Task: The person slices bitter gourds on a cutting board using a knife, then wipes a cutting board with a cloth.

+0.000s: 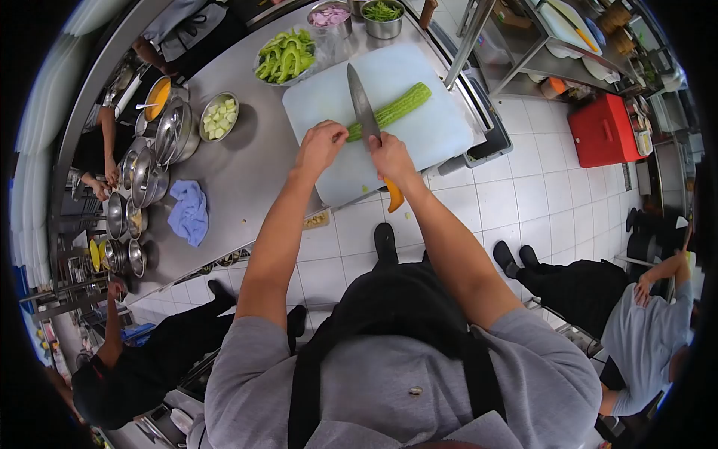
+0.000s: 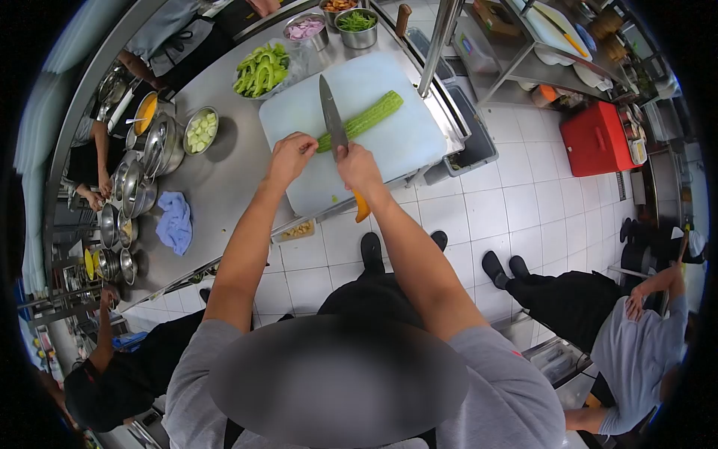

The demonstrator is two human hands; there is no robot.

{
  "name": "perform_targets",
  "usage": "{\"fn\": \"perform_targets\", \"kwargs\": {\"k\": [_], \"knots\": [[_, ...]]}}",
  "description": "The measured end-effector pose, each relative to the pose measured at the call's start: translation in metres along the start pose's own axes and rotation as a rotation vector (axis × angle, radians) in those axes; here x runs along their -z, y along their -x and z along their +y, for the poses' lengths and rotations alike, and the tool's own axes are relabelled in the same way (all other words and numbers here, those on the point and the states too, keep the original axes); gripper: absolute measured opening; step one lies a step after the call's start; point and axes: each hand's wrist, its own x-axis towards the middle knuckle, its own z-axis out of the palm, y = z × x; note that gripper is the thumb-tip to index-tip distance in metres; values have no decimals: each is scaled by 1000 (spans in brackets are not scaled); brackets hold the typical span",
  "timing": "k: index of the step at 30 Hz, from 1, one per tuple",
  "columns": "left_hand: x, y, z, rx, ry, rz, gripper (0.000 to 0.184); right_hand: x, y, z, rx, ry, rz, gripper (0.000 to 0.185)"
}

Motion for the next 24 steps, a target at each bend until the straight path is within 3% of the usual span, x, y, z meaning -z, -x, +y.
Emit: {"fn": "perform_targets", "kwargs": {"k": [16, 18, 20, 21, 24], "knots": [[-9, 8, -12, 33, 54, 98, 12, 11, 105, 33, -3, 100, -184, 39], [-7, 12, -12, 45, 58, 83, 13, 18, 124, 27, -96, 121, -217, 38], [3, 14, 0, 204, 69, -56, 23, 19, 140, 52, 2, 260, -160, 38], [6, 16, 5, 197, 68, -50, 23, 23, 147, 63, 99, 403, -105, 38], [9, 16, 12, 105, 1, -88, 34, 58, 174, 52, 9, 372, -163, 36]]}}
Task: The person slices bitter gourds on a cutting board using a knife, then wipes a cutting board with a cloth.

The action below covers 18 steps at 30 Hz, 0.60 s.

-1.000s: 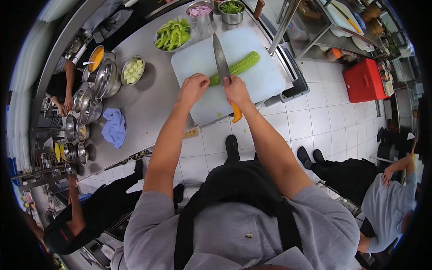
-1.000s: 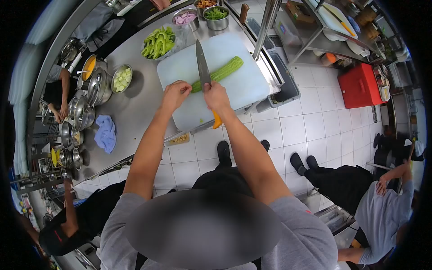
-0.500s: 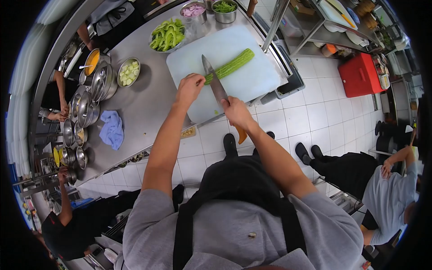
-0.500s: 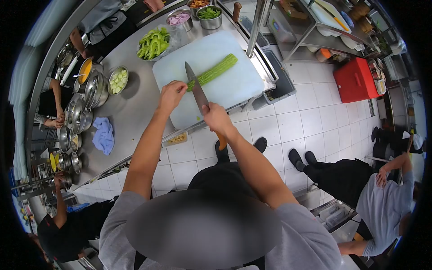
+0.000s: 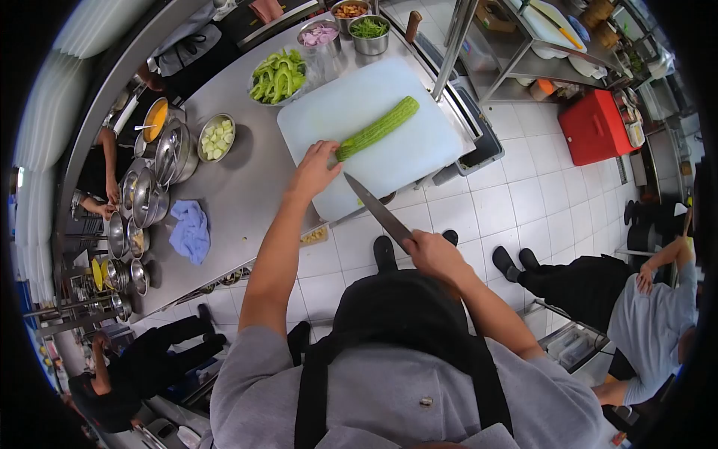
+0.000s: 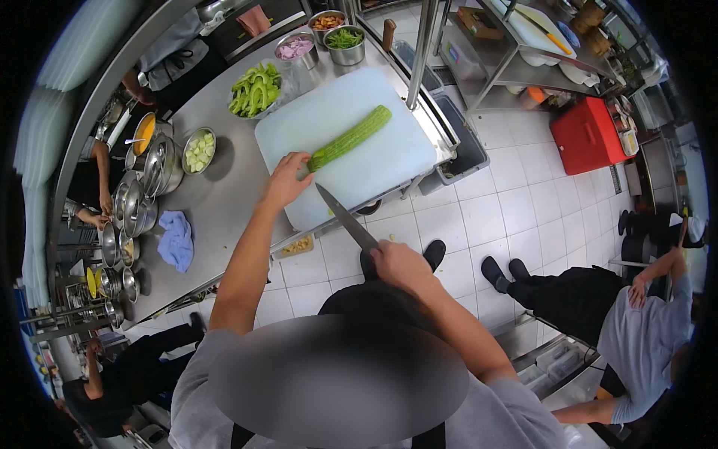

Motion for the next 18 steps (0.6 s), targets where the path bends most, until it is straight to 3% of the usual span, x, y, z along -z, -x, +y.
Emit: {"fn": "perform_targets", "kwargs": {"k": [3, 9, 12, 14, 15, 18], "knots": [[1, -6, -1, 15, -41, -69, 38, 30, 19, 12, -16, 58, -99, 35], [-5, -8, -18, 50, 53, 10, 29, 58, 21, 33, -165, 47, 36, 33], [-15, -11, -34, 40, 65, 110, 23, 50, 11, 44, -153, 67, 129, 33], [-22, -19, -48, 48, -85, 295, 20, 47, 6, 45, -137, 50, 133, 33], [-18, -25, -53, 146, -53, 334, 19, 44, 6, 43, -142, 45, 135, 33], [33, -67, -61, 249, -190, 529, 17, 40, 5, 42, -157, 46, 155, 33]]}}
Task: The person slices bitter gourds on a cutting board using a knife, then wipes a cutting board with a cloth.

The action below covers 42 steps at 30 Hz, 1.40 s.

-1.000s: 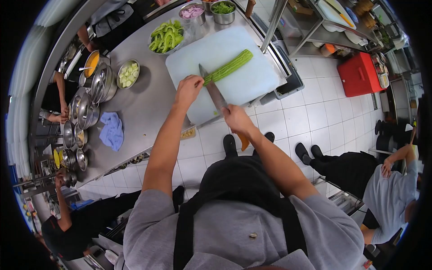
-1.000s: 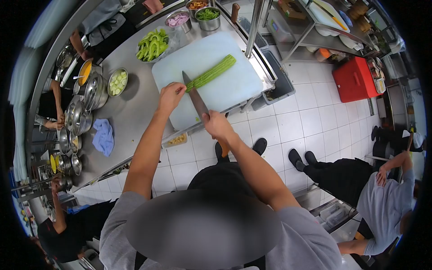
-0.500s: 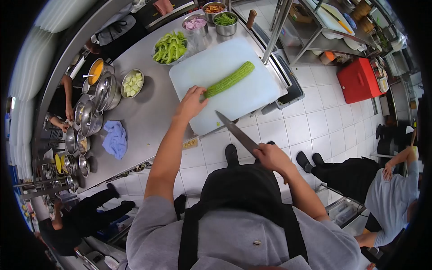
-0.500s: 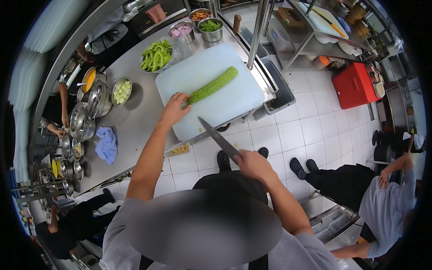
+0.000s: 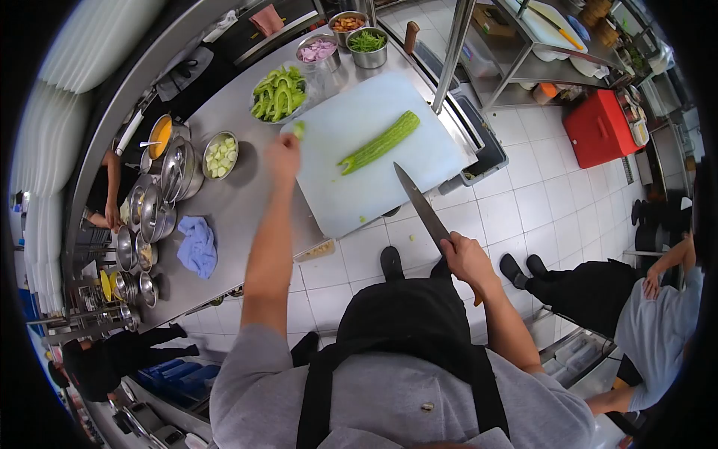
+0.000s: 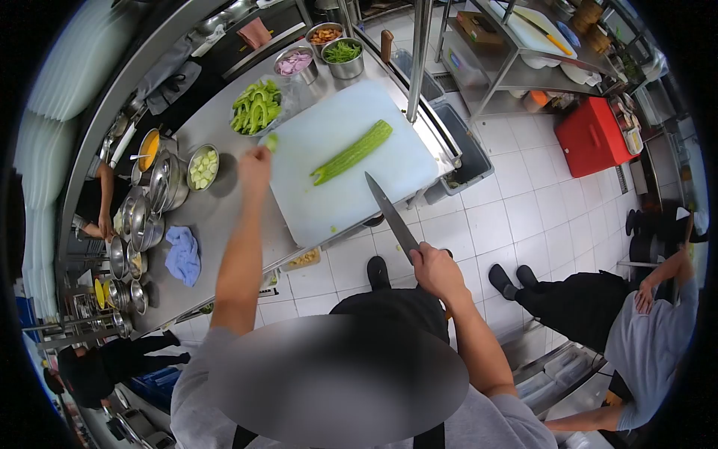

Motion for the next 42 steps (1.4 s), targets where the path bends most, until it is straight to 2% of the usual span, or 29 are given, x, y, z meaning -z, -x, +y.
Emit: {"fn": "perform_targets", "kwargs": {"k": [3, 5, 6, 8, 9, 11, 13, 15, 16, 17, 20, 23, 25, 30, 32, 35, 42], "knots": [[28, -82, 3, -33, -112, 185, 21, 0, 0, 0, 13, 11, 0, 33], [29, -125, -12, -263, -152, 318, 23, -1, 0, 0, 0, 48, 8, 33], [24, -135, -20, -265, -154, 313, 23, -1, 0, -1, -5, 44, 5, 33], [9, -139, -35, -619, -309, 267, 26, -1, 2, -3, -4, 33, 15, 32], [11, -132, -26, -621, -306, 260, 26, 1, 3, -3, -12, 32, 14, 32], [23, -99, 8, -522, -187, 421, 26, 2, 5, -3, 31, -36, 18, 35], [28, -52, 29, -88, 319, -212, 26, -1, -3, -13, 7, -147, 47, 36], [10, -3, 32, -122, 318, -588, 26, -11, -28, -25, 42, -318, 134, 39], [9, 24, 46, -218, 374, -564, 25, -20, -47, -31, 89, -383, 189, 40], [7, 46, 58, -316, 429, -537, 25, -17, -63, -47, 47, -447, 120, 40], [-6, 72, 63, -362, 358, -416, 22, -21, -114, -88, 14, -561, 48, 41], [-12, 76, 60, -240, 373, -479, 23, -35, -151, -111, 48, -611, 37, 42], [-10, 75, 61, -237, 368, -498, 23, -42, -163, -122, 57, -570, 50, 42], [-8, 70, 56, -290, 375, -516, 22, -48, -166, -125, 63, -488, 70, 42], [-8, 67, 55, -249, 408, -556, 22, -49, -168, -124, 94, -457, 95, 42], [-7, 63, 57, -307, 339, -545, 22, -51, -160, -121, 91, -471, 52, 43], [-6, 65, 58, -296, 323, -546, 23, -53, -121, -105, 45, -454, -69, 43]]}}
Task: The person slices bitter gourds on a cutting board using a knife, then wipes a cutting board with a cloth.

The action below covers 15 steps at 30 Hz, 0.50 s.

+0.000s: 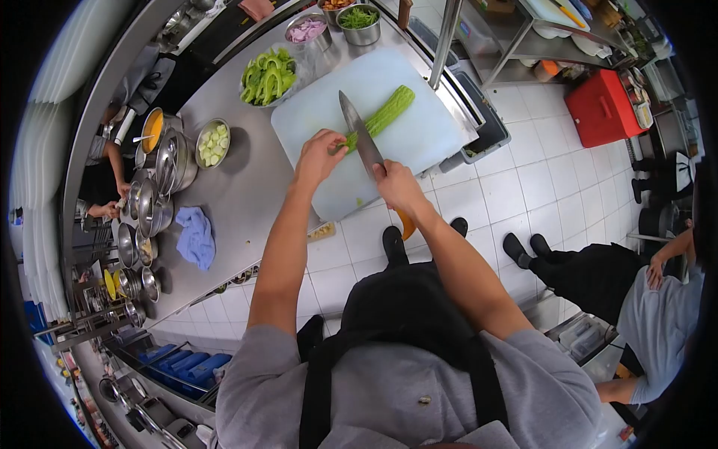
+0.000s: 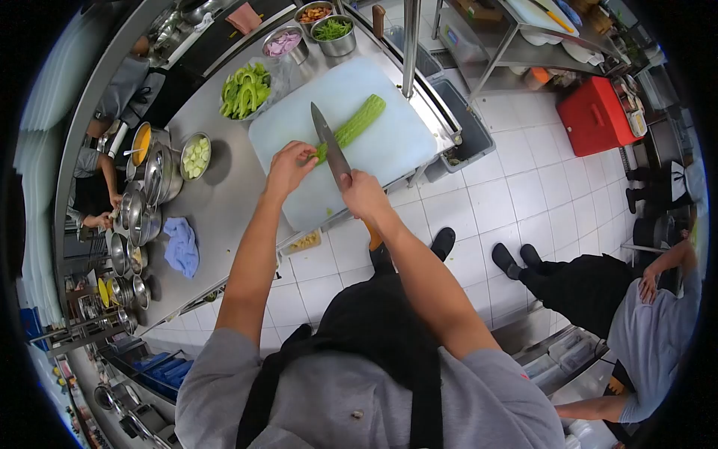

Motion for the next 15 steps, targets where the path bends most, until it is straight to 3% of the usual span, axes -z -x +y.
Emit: {"fn": "perform_targets", "kwargs": {"k": [13, 15], "knots": [[-3, -3, -8, 27, 19, -3, 24, 15, 78, 24, -47, 173, -173, 43], [1, -4, -6, 51, 21, -9, 26, 16, 85, 44, 81, 247, -103, 43]]}}
